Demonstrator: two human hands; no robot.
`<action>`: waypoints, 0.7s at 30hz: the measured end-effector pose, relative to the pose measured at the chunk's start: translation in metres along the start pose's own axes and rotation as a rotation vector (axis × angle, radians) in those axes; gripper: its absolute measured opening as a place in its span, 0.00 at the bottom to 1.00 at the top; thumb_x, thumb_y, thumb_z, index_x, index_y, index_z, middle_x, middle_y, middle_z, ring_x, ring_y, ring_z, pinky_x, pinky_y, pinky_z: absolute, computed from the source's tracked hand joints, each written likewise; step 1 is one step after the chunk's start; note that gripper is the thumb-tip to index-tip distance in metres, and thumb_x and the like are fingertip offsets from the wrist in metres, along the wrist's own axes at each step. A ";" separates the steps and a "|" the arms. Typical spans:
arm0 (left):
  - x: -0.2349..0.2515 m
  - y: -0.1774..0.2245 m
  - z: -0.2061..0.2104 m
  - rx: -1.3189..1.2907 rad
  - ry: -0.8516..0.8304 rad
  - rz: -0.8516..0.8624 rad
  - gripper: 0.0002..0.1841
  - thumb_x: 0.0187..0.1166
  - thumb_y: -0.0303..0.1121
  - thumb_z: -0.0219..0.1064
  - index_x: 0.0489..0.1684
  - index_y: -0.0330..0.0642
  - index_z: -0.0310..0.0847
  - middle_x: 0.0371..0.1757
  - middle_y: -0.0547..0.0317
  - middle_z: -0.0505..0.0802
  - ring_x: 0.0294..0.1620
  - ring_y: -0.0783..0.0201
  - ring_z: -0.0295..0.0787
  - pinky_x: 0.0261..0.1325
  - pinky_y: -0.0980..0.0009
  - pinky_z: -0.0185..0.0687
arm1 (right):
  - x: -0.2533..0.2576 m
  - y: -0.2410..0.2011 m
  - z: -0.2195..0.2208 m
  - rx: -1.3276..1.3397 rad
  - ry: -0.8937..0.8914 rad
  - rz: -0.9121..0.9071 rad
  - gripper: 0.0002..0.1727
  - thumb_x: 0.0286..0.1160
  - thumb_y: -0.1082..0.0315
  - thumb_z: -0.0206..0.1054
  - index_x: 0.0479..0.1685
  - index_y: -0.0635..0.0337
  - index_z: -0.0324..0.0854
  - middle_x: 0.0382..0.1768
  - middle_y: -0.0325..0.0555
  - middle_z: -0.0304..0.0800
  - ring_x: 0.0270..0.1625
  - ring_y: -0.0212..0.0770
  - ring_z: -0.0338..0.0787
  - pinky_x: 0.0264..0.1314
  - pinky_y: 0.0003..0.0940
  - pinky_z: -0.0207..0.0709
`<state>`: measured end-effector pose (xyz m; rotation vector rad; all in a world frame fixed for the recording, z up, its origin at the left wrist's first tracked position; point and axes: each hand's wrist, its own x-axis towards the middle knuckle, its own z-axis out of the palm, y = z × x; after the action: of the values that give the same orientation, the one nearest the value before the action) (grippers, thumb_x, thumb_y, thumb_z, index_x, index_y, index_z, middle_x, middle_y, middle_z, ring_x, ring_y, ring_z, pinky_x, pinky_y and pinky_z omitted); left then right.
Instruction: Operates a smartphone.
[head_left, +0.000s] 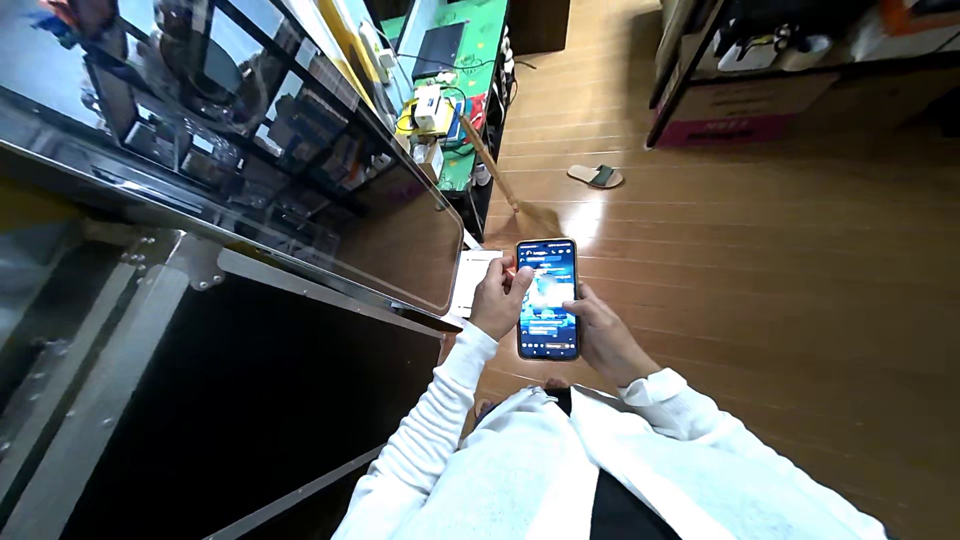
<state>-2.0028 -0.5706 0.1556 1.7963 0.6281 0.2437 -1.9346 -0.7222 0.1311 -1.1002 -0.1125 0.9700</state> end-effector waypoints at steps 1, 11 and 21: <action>0.004 0.002 0.005 0.002 0.002 -0.001 0.20 0.91 0.36 0.59 0.74 0.31 0.70 0.43 0.44 0.90 0.39 0.59 0.90 0.50 0.59 0.87 | 0.002 -0.004 -0.005 -0.002 -0.006 0.001 0.25 0.84 0.68 0.44 0.81 0.55 0.58 0.52 0.47 0.89 0.49 0.38 0.94 0.52 0.35 0.90; 0.044 0.028 0.053 0.018 -0.048 -0.038 0.23 0.91 0.36 0.58 0.78 0.30 0.67 0.50 0.41 0.91 0.46 0.57 0.91 0.56 0.57 0.87 | 0.019 -0.040 -0.050 0.045 0.033 -0.017 0.25 0.83 0.68 0.44 0.80 0.56 0.58 0.52 0.47 0.89 0.49 0.38 0.94 0.51 0.36 0.91; 0.126 0.036 0.077 0.017 -0.211 0.029 0.21 0.94 0.35 0.49 0.73 0.25 0.71 0.52 0.41 0.90 0.49 0.62 0.91 0.57 0.63 0.87 | 0.076 -0.086 -0.077 0.103 0.116 -0.065 0.24 0.85 0.67 0.44 0.80 0.56 0.58 0.52 0.46 0.89 0.49 0.38 0.93 0.51 0.36 0.90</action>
<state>-1.8512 -0.5747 0.1464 1.8192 0.4556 0.0674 -1.7968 -0.7307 0.1334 -1.0491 -0.0039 0.8433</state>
